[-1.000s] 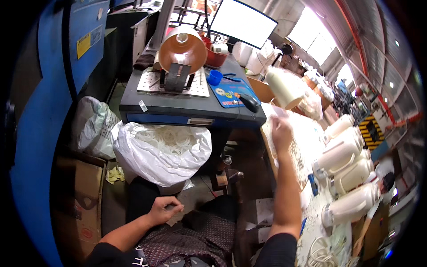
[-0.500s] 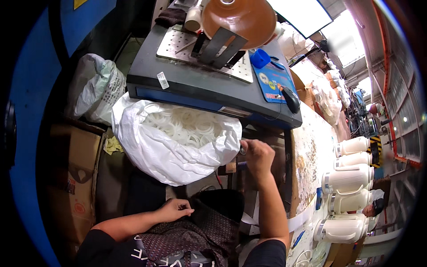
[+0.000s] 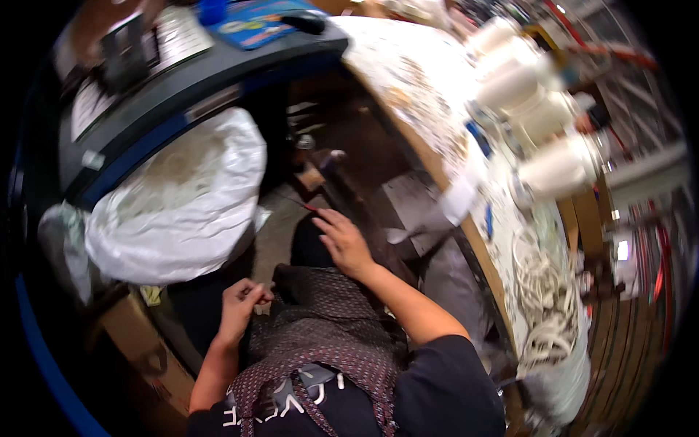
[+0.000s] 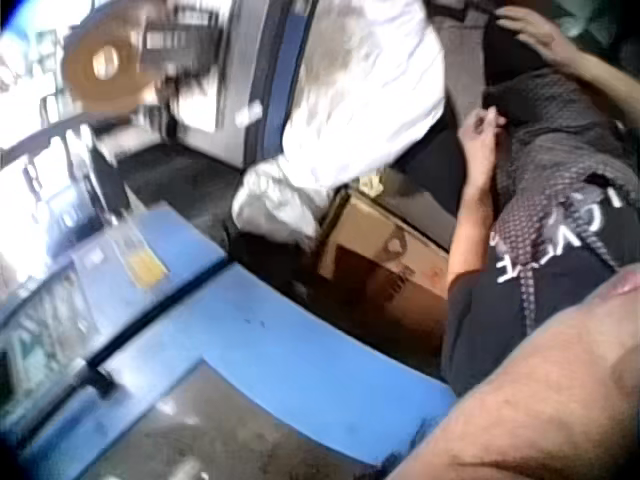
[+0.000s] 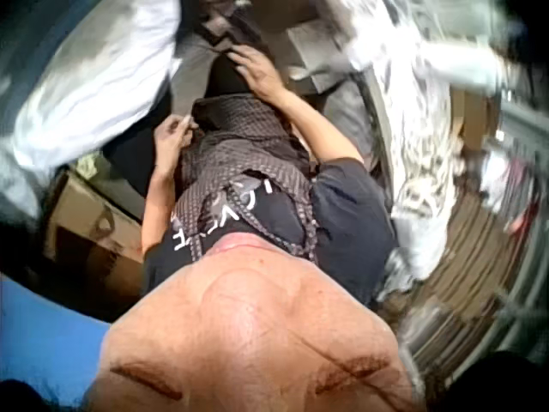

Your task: The person assembles white electric kettles by inserting a metal filter into the body, attaching the handle, applying a sticker label to the side, and inserting a white plastic ring into the base. The person repeats this sequence for multiple kettles.

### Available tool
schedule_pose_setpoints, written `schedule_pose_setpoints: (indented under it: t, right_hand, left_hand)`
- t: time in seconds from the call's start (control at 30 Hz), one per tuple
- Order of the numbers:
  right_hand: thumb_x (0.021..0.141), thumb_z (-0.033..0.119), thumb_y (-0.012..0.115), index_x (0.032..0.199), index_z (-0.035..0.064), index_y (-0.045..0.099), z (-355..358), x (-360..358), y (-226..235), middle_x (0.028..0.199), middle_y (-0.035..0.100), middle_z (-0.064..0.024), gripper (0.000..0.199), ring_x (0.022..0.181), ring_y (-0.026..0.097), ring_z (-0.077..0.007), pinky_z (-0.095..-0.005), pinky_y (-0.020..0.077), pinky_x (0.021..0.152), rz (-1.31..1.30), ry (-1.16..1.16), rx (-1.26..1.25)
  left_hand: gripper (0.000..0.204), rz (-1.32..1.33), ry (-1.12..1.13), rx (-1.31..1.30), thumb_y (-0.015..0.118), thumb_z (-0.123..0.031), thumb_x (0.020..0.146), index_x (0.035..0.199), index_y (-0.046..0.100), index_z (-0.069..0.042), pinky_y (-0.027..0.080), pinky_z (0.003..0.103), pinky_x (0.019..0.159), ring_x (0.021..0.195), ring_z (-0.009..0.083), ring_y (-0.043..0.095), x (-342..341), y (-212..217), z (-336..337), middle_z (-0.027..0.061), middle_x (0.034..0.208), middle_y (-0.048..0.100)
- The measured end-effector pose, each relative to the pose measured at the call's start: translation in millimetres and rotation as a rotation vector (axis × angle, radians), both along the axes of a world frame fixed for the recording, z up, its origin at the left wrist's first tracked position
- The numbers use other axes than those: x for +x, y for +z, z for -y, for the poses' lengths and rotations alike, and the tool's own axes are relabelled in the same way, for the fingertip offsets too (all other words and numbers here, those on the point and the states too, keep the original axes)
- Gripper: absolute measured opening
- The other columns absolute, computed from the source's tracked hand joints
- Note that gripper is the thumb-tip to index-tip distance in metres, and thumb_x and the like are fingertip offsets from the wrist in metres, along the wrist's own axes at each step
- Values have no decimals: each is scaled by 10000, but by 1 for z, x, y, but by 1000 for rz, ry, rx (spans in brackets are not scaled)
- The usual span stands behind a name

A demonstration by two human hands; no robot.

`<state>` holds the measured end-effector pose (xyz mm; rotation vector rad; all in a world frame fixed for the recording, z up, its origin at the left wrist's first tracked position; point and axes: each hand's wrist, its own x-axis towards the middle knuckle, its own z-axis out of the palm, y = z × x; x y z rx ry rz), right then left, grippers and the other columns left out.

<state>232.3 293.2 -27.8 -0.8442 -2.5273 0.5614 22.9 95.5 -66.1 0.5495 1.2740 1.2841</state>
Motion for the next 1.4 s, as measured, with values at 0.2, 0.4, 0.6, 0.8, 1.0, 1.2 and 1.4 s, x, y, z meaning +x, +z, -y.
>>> schedule_pose_setpoints:
  t: [0.2, 0.4, 0.6, 0.8, 1.0, 1.2, 1.4]
  right_hand:
    - [814, 101, 676, 977, 71, 679, -11, 67, 27, 1066, 670, -92, 166, 965, 638, -278, -368, 517, 835, -124, -44, 75]
    - [788, 146, 719, 950, 87, 693, -73, 199, 87, 913, 682, -78, 174, 823, 652, -234, -330, 523, 709, -169, -652, 221]
    - [762, 346, 774, 1162, 108, 650, -167, 286, 102, 1160, 602, -101, 482, 1103, 560, -240, -387, 452, 947, 163, -760, 393]
    - [815, 263, 681, 988, 79, 685, -212, 296, 97, 982, 622, -121, 253, 930, 621, -304, -386, 510, 825, 369, -502, 291]
    - [809, 115, 559, 866, 48, 595, -207, 299, 99, 912, 603, -92, 96, 877, 632, -258, -374, 556, 683, 498, -510, 599]
    - [819, 78, 523, 943, 63, 601, -242, 287, 191, 943, 613, -98, 146, 832, 667, -270, -412, 559, 628, 141, -725, 906]
    - [947, 370, 500, 1099, 119, 578, -204, 250, 336, 966, 667, -160, 304, 851, 663, -329, -455, 526, 730, 155, -564, 671]
  left_hand:
    - [242, -128, -56, -41, 636, -218, 928, 811, 612, -7, 481, 240, 691, 720, 99, 618, 10, 0, -3, 64, 778, 674]
    - [240, -415, -103, -19, 644, -205, 923, 771, 598, -24, 406, 219, 612, 644, 68, 532, 17, -24, -10, 12, 707, 620]
    - [212, -699, -232, -126, 640, -182, 875, 800, 608, 13, 444, 300, 677, 700, 138, 546, 29, -31, -23, 78, 708, 608]
    - [221, -968, -302, -104, 667, -201, 849, 861, 642, 18, 487, 379, 725, 753, 328, 646, 26, -46, -25, 192, 807, 667]
    - [203, -962, -325, -34, 675, -173, 837, 857, 654, 28, 489, 363, 719, 737, 285, 639, 23, -67, -27, 179, 797, 671]
    - [156, -854, -366, 194, 642, -86, 888, 770, 593, 4, 443, 242, 635, 678, 84, 553, 36, -2, -75, 15, 708, 594]
    - [108, -726, -247, 591, 635, -64, 909, 1000, 588, -30, 464, 238, 799, 907, 103, 583, 81, 111, -141, 35, 995, 616]
